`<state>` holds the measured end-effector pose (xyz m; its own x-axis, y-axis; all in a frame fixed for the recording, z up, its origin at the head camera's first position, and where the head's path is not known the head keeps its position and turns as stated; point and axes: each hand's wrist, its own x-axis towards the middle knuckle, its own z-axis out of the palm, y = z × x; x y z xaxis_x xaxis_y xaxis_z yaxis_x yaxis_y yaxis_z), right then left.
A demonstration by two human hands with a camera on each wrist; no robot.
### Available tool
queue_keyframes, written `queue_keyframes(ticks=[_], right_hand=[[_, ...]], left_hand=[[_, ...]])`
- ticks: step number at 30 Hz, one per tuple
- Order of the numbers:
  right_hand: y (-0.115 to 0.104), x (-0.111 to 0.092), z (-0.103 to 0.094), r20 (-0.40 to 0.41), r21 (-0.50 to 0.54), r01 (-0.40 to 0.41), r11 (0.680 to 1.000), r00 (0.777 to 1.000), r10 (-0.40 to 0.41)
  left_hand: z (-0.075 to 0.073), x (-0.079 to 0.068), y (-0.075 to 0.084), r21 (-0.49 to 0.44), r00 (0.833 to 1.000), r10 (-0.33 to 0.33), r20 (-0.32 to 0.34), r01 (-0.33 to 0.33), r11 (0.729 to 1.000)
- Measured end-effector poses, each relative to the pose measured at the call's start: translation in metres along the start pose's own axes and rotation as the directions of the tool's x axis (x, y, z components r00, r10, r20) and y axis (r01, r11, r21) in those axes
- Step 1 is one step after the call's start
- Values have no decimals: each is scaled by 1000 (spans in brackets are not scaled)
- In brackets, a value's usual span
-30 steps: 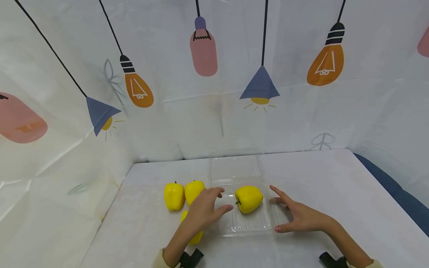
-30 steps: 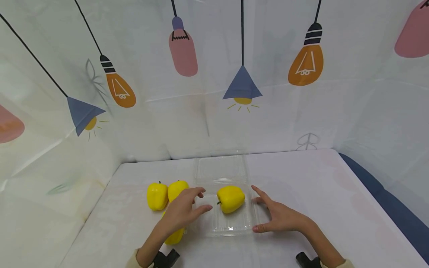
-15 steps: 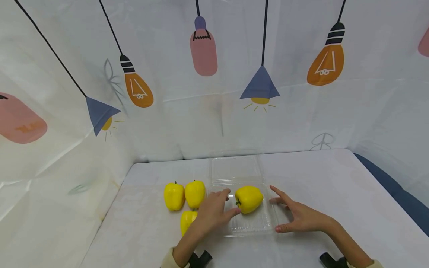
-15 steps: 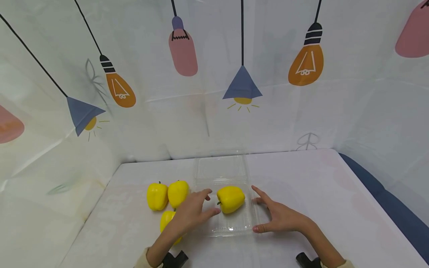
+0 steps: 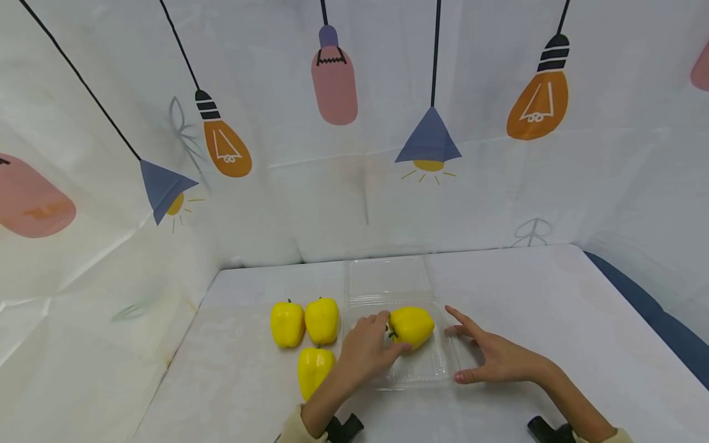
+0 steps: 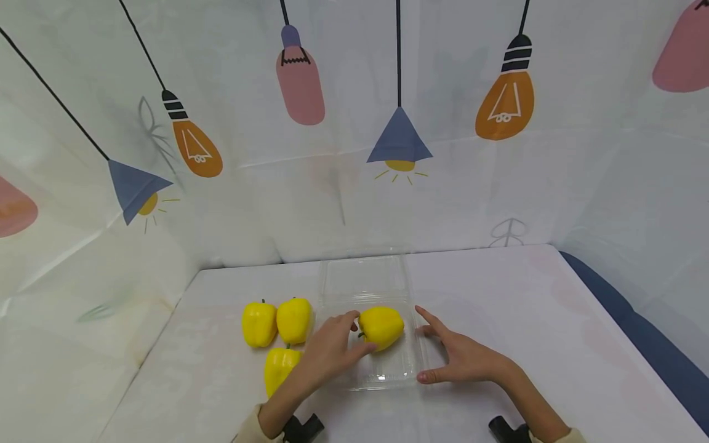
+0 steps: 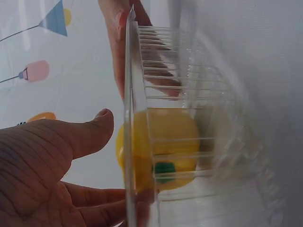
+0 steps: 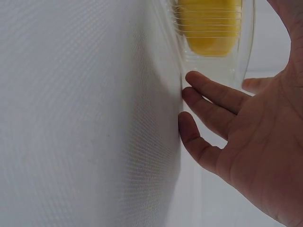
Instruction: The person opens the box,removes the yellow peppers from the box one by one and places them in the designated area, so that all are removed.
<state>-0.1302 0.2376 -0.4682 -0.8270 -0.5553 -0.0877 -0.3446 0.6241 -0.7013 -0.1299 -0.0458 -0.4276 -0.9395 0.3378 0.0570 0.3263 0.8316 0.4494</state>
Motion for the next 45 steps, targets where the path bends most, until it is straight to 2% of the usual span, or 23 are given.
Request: queue_keyframes(ticks=[14,32,45], right_hand=[[-2,1,-1,-9,-10,13,1000,1000,-13],[-2,2,-2,9,17,-20,1000,1000,20],[-2,1,-1,8,8,2,1000,1000,-2]], left_hand=[[10,6,6,-44,997,-60,-52,58,997],[13,10,5,-90,996,-77,-45,72,993],[15,9,4,-112,995,-84,-53,78,991]])
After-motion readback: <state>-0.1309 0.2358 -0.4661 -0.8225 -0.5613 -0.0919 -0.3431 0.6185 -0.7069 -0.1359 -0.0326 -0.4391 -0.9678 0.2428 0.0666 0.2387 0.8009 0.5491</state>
